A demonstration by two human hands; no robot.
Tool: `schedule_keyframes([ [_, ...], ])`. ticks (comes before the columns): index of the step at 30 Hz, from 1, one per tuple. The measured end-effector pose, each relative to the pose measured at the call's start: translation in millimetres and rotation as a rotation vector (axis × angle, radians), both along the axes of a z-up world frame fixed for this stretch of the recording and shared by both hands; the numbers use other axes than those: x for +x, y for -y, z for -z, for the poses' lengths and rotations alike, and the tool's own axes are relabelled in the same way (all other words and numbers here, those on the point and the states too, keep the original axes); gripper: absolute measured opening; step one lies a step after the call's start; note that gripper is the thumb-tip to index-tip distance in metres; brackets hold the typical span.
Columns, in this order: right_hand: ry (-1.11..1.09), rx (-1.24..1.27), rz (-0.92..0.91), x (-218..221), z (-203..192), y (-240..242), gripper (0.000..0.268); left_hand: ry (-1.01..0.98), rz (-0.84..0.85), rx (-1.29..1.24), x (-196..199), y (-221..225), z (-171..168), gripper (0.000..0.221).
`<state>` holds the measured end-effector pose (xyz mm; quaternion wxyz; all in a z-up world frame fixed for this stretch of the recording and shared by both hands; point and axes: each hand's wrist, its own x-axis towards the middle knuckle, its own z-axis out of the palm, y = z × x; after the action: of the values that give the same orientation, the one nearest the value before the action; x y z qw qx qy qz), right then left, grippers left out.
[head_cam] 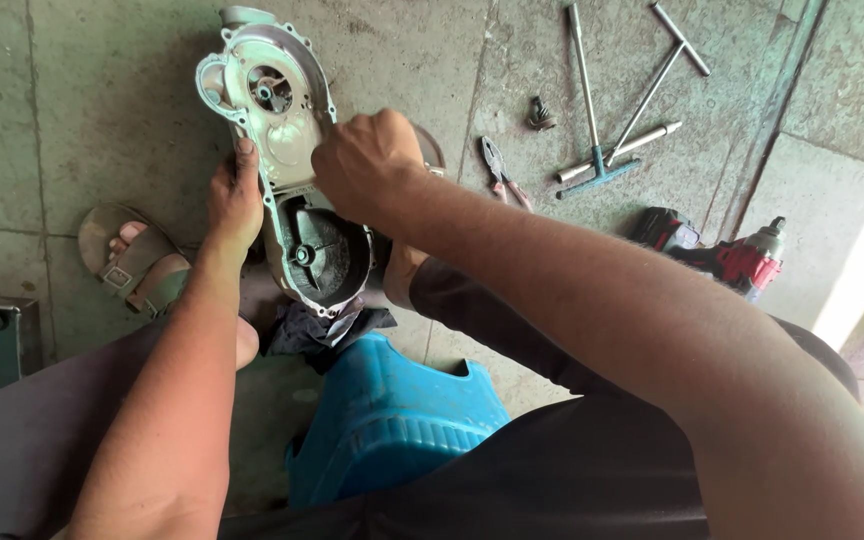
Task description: Dismantling and cleaning a motorcycle engine housing using various hand tools.
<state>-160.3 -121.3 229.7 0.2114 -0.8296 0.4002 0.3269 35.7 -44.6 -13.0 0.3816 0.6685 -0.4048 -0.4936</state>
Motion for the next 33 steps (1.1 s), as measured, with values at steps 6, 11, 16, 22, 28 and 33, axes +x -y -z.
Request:
schedule_keyframes([
  [6, 0.005, -0.037, 0.045, 1, 0, 4, 0.057, 0.005, 0.003, 0.036, 2, 0, -7, 0.077],
  [11, 0.024, -0.043, -0.020, 5, 2, 2, 0.047, 0.141, -0.052, -0.040, 11, -4, -27, 0.061],
  [16, 0.220, -0.073, 0.062, 24, -1, -7, 0.038, 0.238, -0.015, -0.113, 37, -12, -47, 0.043],
  [22, 0.292, -0.006, 0.116, 35, -26, -12, 0.038, 0.445, 0.004, -0.272, 32, -17, -90, 0.020],
  [28, 0.815, -0.121, 0.240, 16, -6, -27, 0.031, 0.920, 0.541, -0.403, 26, -4, -136, 0.024],
  [33, 0.473, -0.053, 0.483, 23, -60, -30, 0.039, 1.097, 0.648, -0.164, 13, 13, -143, 0.035],
])
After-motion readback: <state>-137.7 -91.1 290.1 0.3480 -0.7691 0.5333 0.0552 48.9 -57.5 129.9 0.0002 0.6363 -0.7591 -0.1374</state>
